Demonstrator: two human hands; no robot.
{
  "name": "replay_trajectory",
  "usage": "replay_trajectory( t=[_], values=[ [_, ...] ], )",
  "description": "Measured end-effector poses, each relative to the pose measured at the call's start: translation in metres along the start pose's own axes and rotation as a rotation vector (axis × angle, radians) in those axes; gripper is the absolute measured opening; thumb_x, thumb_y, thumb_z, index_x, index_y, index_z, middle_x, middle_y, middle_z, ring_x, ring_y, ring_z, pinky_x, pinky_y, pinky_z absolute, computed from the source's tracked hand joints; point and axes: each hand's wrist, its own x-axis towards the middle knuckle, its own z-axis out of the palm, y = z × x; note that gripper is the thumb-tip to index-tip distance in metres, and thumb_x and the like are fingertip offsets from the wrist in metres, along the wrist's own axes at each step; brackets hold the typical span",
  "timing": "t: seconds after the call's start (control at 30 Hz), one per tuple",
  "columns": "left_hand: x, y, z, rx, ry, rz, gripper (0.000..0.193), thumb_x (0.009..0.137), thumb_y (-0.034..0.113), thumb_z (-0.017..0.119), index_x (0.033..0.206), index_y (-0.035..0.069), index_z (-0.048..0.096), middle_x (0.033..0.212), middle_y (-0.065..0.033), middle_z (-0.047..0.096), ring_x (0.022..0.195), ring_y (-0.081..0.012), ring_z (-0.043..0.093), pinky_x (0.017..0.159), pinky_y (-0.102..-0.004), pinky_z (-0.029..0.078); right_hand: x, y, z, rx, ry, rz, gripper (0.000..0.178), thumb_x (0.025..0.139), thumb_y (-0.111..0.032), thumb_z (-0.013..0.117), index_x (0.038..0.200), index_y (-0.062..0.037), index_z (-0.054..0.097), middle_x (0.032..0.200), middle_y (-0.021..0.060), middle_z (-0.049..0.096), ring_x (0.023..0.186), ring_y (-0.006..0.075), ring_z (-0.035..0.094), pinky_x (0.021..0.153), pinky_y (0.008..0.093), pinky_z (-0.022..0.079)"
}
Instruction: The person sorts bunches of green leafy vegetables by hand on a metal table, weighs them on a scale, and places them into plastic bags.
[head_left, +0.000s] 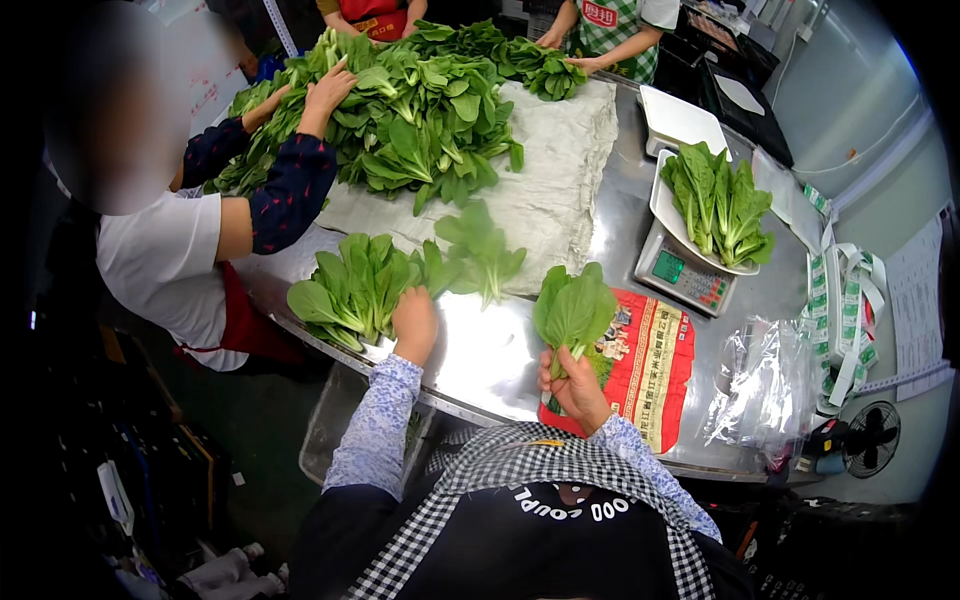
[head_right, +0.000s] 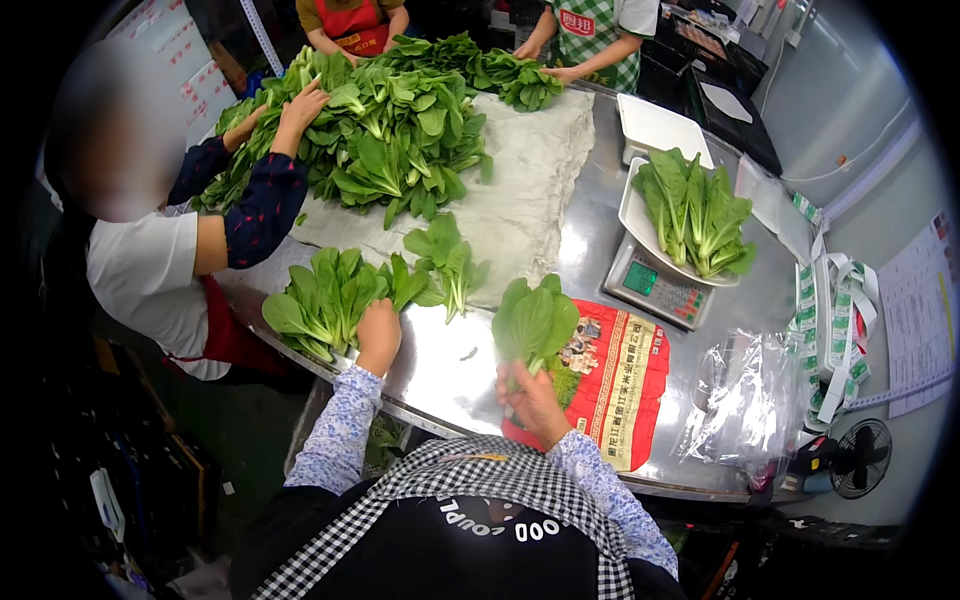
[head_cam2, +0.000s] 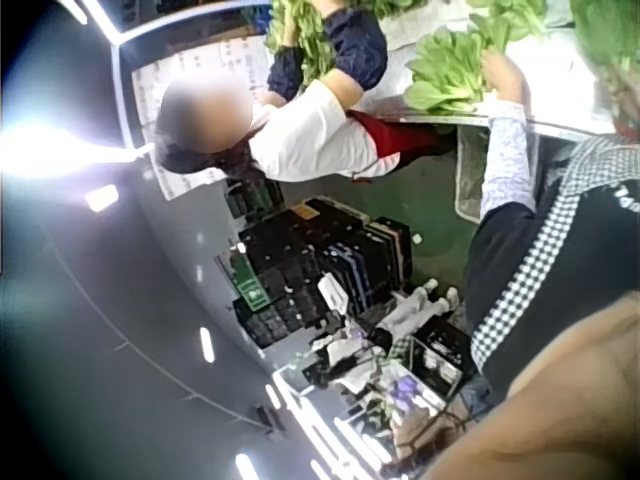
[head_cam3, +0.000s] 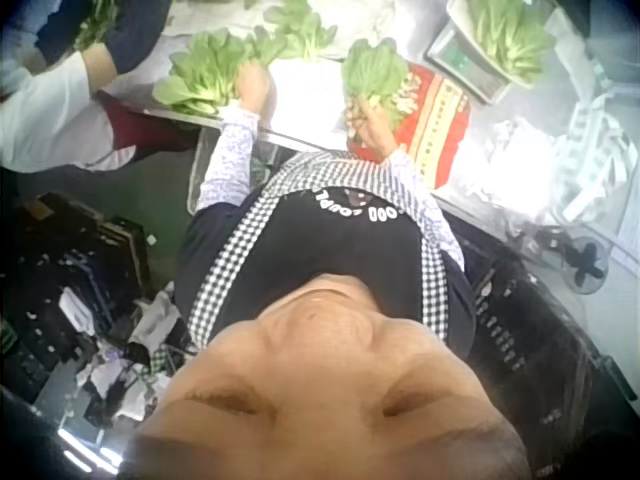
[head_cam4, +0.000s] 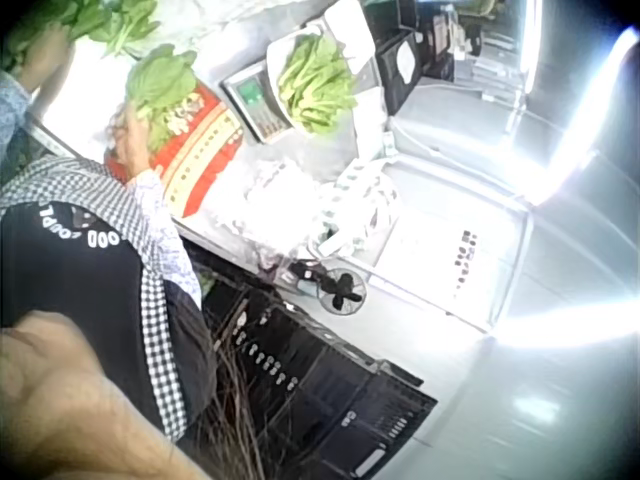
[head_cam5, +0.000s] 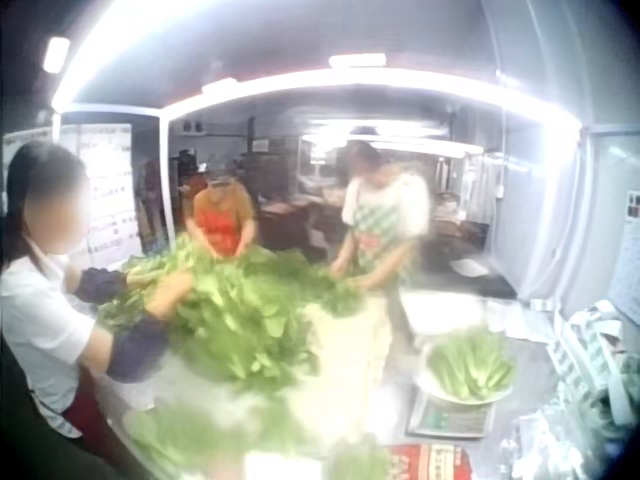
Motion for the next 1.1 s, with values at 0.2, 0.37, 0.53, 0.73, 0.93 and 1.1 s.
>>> replay_trajectory(
  t=[0.2,0.37,0.53,0.73,0.93,1.1],
  values=[
    [0.003,0.089,-0.078,-1.345,-0.443,-0.322,0.021,0.087,0.011,0.063,0.102,-0.004,0.057,0.077,-0.0059,0.062,0.063,-0.0107,0.06,0.054,-0.0238,0.05,-0.014,-0.043,0.032,-0.499,0.282,-0.091,0.023,0.096,-0.027,0.054,0.096,-0.0038,0.052,0.073,0.0054,0.059,0.058,0.0132,0.056,0.051,0.0253,0.045],
    [-0.019,0.194,-0.075,-1.364,-0.722,-0.019,0.043,0.089,0.005,0.055,0.129,-0.002,0.042,0.094,-0.0129,0.063,0.072,-0.016,0.064,0.06,-0.0277,0.052,-0.019,-0.079,0.041,-0.924,0.368,-0.417,0.033,0.09,-0.025,0.06,0.111,0.0002,0.05,0.084,0.0086,0.062,0.068,0.0186,0.062,0.061,0.0308,0.05],
    [0.018,0.295,-0.094,-1.323,-0.603,0.384,0.037,0.091,0.009,0.05,0.125,-0.003,0.045,0.094,-0.0196,0.063,0.079,-0.0271,0.064,0.069,-0.0345,0.051,-0.046,-0.171,0.042,-1.052,0.456,-0.743,0.042,0.091,-0.025,0.056,0.122,0.0011,0.045,0.095,0.0176,0.064,0.087,0.0336,0.064,0.076,0.0394,0.05],
    [0.097,0.427,-0.101,-1.287,-0.363,0.536,0.04,0.09,0.01,0.054,0.127,-0.003,0.044,0.093,-0.0137,0.063,0.072,-0.0188,0.062,0.063,-0.0302,0.052,-0.024,-0.304,0.016,-1.34,0.77,-1.012,0.042,0.093,-0.031,0.053,0.11,0.0064,0.051,0.089,0.0252,0.064,0.082,0.0392,0.063,0.073,0.0409,0.05],
    [0.157,0.486,-0.001,-1.047,-0.524,0.286,0.054,0.086,0.014,0.058,0.128,-0.011,0.034,0.097,-0.0303,0.062,0.083,-0.038,0.065,0.068,-0.0438,0.053,0.052,-0.361,-0.075,-1.627,0.915,-0.368,0.061,0.091,-0.051,0.047,0.094,0.0079,0.062,0.089,0.03,0.064,0.085,0.0432,0.063,0.078,0.0477,0.049],
    [0.162,0.5,0.07,-0.851,-0.379,0.39,0.053,0.077,0.011,0.067,0.119,-0.011,0.043,0.087,-0.0283,0.062,0.083,-0.0435,0.062,0.071,-0.048,0.05,0.046,-0.381,-0.117,-1.743,0.737,-0.529,0.044,0.093,-0.042,0.045,0.112,-0.0043,0.059,0.099,0.0236,0.064,0.089,0.0404,0.062,0.072,0.0478,0.048]
  ],
)
